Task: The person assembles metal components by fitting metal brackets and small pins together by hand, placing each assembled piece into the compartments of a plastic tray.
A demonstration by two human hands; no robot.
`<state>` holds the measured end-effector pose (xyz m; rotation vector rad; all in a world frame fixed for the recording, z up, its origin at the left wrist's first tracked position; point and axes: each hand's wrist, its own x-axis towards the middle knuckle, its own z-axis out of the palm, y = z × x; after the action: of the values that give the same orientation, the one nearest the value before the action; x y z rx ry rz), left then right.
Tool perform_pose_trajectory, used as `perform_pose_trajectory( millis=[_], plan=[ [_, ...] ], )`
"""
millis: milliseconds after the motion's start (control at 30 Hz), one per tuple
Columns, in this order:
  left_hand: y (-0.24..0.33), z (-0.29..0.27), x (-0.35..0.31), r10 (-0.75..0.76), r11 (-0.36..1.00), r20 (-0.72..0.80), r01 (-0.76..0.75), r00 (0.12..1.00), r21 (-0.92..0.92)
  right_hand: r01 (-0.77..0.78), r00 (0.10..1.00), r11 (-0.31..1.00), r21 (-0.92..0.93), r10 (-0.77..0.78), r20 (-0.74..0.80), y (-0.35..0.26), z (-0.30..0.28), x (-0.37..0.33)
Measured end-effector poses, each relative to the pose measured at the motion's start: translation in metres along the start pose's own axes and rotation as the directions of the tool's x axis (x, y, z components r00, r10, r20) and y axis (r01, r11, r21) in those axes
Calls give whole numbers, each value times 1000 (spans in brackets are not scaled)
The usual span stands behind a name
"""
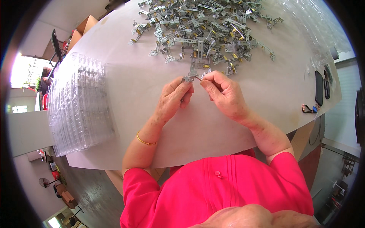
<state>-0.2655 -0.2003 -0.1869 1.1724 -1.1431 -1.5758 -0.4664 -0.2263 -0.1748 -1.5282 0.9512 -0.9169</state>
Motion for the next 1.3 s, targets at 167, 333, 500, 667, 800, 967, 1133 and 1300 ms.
perform_pose_trajectory(
  millis=[167,333,500,667,800,967,1133,1300],
  plan=[
    [4,2,-3,133,966,-67,-114,989,231,2,1000,998,62,-4,22,1,2,1],
    [2,0,-2,325,832,-7,-282,946,477,-21,999,999,50,18,44,-3,0,1],
    [0,7,-1,380,752,43,-336,924,568,-202,975,941,273,165,152,-9,-2,1],
    [-2,6,-1,462,592,157,-435,873,678,-240,960,918,316,176,219,-7,-5,4],
    [-8,5,0,499,497,198,-466,844,732,-192,963,961,201,145,227,2,-6,5],
    [-6,8,-1,481,456,265,-497,835,738,49,996,971,235,-66,64,18,-1,8],
    [-8,10,0,624,453,85,-449,776,770,56,998,969,240,-65,28,9,-3,7],
    [-11,11,2,686,363,101,-459,721,811,-139,982,950,279,95,165,0,-2,3]
  ],
)
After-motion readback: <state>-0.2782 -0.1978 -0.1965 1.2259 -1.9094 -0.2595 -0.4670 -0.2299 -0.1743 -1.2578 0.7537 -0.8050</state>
